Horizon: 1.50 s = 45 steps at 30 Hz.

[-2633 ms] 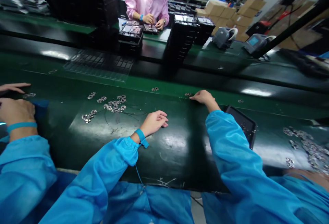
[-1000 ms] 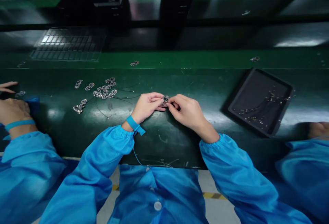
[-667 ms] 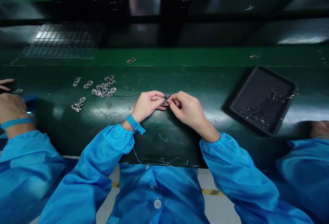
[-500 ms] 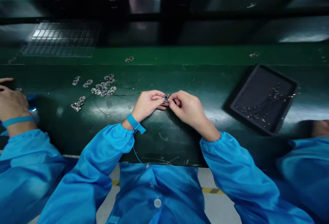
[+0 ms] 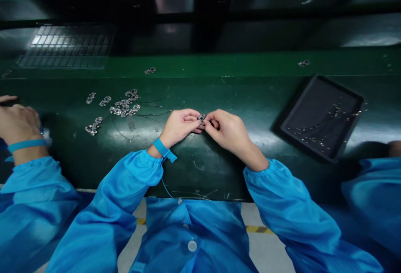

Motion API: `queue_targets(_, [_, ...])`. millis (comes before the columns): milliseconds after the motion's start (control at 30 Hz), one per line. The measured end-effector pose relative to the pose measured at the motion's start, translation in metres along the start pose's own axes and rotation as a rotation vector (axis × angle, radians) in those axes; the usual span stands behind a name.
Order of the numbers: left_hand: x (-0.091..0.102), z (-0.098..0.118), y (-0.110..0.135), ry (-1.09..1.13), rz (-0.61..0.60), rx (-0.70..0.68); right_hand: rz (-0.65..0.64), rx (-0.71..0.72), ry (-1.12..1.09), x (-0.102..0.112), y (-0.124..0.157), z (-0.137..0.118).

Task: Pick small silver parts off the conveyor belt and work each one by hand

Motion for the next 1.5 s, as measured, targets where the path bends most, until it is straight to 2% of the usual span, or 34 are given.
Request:
queue_targets(300, [-0.0010,0.0011,0.0006,0.007,0.031,0.027,0.001,0.024,-0.017,0.0015,0.0000,-0.0035])
queue_targets(500, [-0.0025,0.0065,0.0037,0.013,0.046,0.052,0.046,0.011,-0.028,0.0045,-0.0022,0.0015])
queue_targets(900, [-0.0012,0.0055,0.0037,0.003,0.015,0.059,0.046,-0.014,-0.007,0.0045,-0.0029,0.0013])
queue_targets(1033, [0.0000,0.0048,0.0032,-0.004,-0.028,0.061,0.036,-0.119,-0.060,0.0051,-0.0030,0.0021])
queue_targets(1200, [0.0020,0.0024,0.0019,-0.017,-0.080,0.053,-0.087,-0.221,-0.161,0.0060,-0.0036,0.0023])
queue_targets(1333, [0.0013,0.0026,0.0014,-0.025,-0.091,0.022,-0.068,-0.268,-0.174,0.0056,-0.0037,0.0037])
queue_targets(1500, [0.0005,0.0027,0.0016,-0.026,-0.066,0.019,-0.051,-0.257,-0.147,0.0036,-0.0033,0.0040])
Point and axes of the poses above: each hand's wrist, its own y-axis away from the middle knuckle, its own x-axis out of the back of the hand, z = x × y, the point moved 2 cm from there along -y, towards the middle knuckle, and after that the axes turned 11 degrees about z, right-handed, at the moved point
